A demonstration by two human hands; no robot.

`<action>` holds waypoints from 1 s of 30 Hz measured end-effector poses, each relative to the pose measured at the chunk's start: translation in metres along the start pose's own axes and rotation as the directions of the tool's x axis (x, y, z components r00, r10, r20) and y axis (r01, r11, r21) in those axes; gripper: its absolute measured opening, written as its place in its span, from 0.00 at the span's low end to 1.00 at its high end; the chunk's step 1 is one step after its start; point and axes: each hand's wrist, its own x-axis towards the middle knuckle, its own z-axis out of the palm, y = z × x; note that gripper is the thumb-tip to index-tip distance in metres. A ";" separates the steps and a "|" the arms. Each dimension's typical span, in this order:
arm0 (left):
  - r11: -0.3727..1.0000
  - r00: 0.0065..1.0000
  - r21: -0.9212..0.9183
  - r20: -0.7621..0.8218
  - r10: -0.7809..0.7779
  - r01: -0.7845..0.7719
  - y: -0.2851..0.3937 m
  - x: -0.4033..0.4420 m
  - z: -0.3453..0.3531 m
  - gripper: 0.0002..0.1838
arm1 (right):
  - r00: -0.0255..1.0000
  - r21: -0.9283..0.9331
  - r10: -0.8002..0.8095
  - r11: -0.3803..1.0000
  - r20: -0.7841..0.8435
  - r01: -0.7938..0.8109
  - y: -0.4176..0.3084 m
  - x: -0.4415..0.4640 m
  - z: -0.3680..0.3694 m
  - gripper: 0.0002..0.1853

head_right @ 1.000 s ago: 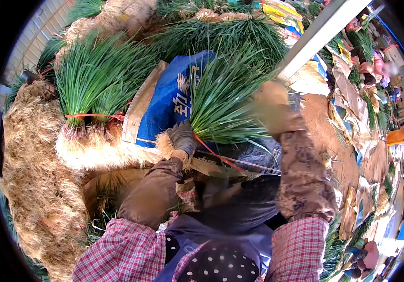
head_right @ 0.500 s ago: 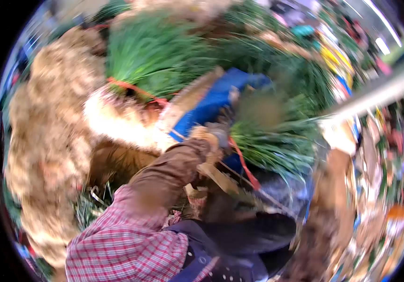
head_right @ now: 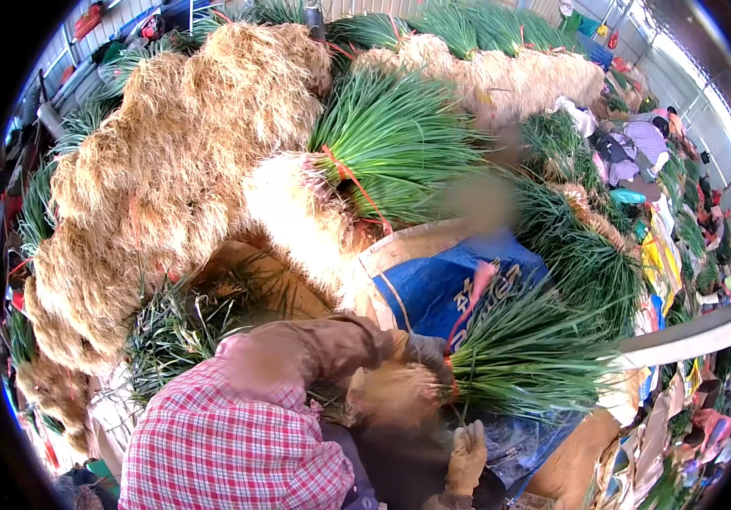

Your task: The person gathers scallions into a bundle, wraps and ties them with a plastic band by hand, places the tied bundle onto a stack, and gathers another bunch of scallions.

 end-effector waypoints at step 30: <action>-0.051 0.440 0.472 -0.772 0.459 0.880 0.267 -0.237 -0.387 0.51 | 0.961 -0.177 -0.257 0.955 -0.102 0.237 0.009 -0.014 0.005 0.15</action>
